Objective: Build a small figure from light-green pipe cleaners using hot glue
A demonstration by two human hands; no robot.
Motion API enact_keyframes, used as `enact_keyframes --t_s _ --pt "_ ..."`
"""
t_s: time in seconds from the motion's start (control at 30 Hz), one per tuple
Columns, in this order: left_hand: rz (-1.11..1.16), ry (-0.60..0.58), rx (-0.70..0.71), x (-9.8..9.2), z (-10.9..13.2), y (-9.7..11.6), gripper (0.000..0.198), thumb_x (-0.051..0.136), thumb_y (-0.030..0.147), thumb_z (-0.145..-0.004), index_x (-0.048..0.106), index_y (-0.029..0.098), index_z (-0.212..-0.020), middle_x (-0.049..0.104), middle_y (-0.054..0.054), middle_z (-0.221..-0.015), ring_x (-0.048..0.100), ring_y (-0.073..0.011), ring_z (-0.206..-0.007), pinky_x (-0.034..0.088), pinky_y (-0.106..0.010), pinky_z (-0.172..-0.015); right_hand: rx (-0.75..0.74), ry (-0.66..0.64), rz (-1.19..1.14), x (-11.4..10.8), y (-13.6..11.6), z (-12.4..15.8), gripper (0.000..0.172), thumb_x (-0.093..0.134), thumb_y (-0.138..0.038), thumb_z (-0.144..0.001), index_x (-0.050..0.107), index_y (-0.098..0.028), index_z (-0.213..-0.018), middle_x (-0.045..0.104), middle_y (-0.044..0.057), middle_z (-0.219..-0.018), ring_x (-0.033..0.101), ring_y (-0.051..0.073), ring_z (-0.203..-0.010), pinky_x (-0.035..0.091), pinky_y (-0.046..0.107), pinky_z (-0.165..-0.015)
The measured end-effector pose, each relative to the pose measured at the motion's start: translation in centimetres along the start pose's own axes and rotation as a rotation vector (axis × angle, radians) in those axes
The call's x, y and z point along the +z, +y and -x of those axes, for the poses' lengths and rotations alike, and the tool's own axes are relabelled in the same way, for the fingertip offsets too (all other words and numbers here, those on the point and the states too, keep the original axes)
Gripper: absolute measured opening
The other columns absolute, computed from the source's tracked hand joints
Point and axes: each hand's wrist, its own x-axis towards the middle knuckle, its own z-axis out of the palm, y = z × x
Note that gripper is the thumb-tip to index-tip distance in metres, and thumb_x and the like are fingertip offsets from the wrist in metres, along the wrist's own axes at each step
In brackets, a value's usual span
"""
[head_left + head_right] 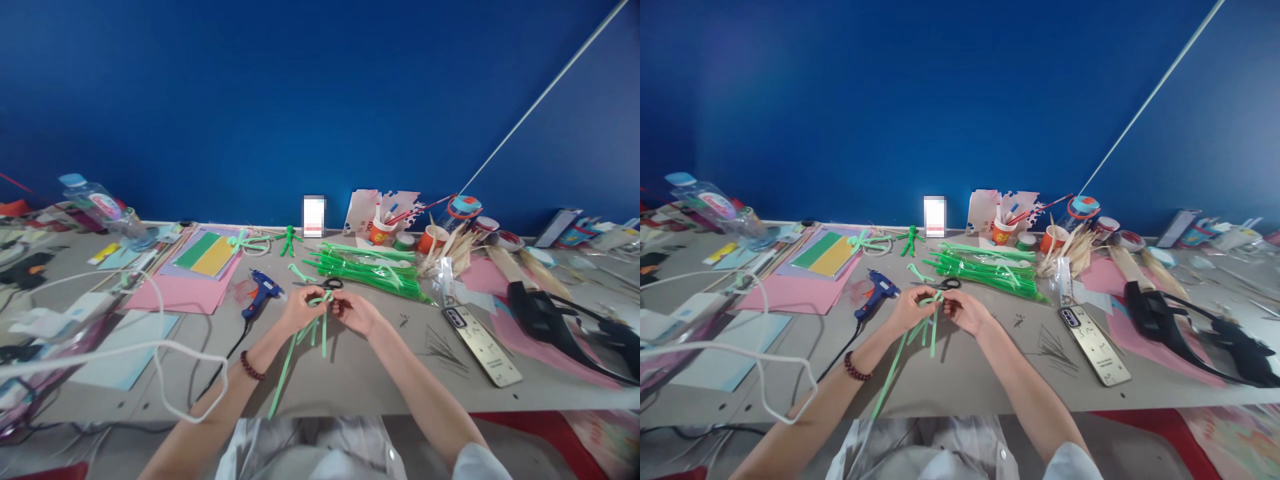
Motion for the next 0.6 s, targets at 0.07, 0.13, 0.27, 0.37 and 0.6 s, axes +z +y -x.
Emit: enact_keyframes --t_s 0.07,0.13,0.27,0.37,0.6 --pt "0.129 -0.038 -0.041 -0.2 -0.2 -0.4 0.008 0.066 0.016 -0.061 0.062 0.013 -0.068 0.064 -0.002 -0.067 0.057 -0.0133 -0.064 0.045 -0.024 -0.063 0.013 -0.024 -0.004 0.1 -0.1 0.2 0.012 0.075 -0.012 -0.061 0.063 -0.012 -0.064 0.055 -0.002 -0.055 0.046 0.004 -0.048 0.041 0.017 -0.048" --pt "0.235 -0.065 -0.064 -0.3 -0.3 -0.9 0.012 0.07 0.019 -0.062 0.062 0.013 -0.068 0.063 -0.002 -0.067 0.056 -0.0124 -0.064 0.044 -0.025 -0.065 0.016 -0.066 0.001 0.3 -0.2 0.4 0.014 0.076 -0.015 -0.061 0.063 -0.012 -0.065 0.055 -0.003 -0.056 0.045 0.004 -0.049 0.04 0.017 -0.048" --pt "0.323 -0.062 -0.087 -0.4 -0.4 -1.4 0.016 0.073 0.025 -0.065 0.064 0.015 -0.073 0.063 -0.002 -0.074 0.056 -0.0123 -0.069 0.044 -0.025 -0.07 -0.072 -0.112 0.046 0.5 -0.4 0.8 0.018 0.078 -0.023 -0.063 0.062 -0.013 -0.065 0.052 -0.003 -0.056 0.046 0.005 -0.051 0.038 0.017 -0.049" --pt "0.335 -0.043 -0.069 -0.3 -0.4 -1.2 0.019 0.075 0.027 -0.064 0.064 0.015 -0.074 0.063 -0.002 -0.075 0.056 -0.0125 -0.071 0.044 -0.025 -0.071 -0.137 -0.103 0.105 0.6 -0.4 0.9 0.02 0.078 -0.027 -0.063 0.063 -0.014 -0.065 0.054 -0.003 -0.057 0.048 0.006 -0.054 0.039 0.019 -0.052" --pt "0.311 -0.013 -0.084 -0.4 -0.4 -0.7 0.022 0.073 0.034 -0.066 0.064 0.015 -0.072 0.059 -0.001 -0.068 0.051 -0.0112 -0.063 0.041 -0.024 -0.062 -0.275 -0.1 0.312 0.5 -0.4 0.7 0.023 0.077 -0.034 -0.063 0.064 -0.015 -0.068 0.056 -0.003 -0.062 0.046 0.007 -0.056 0.037 0.021 -0.055"
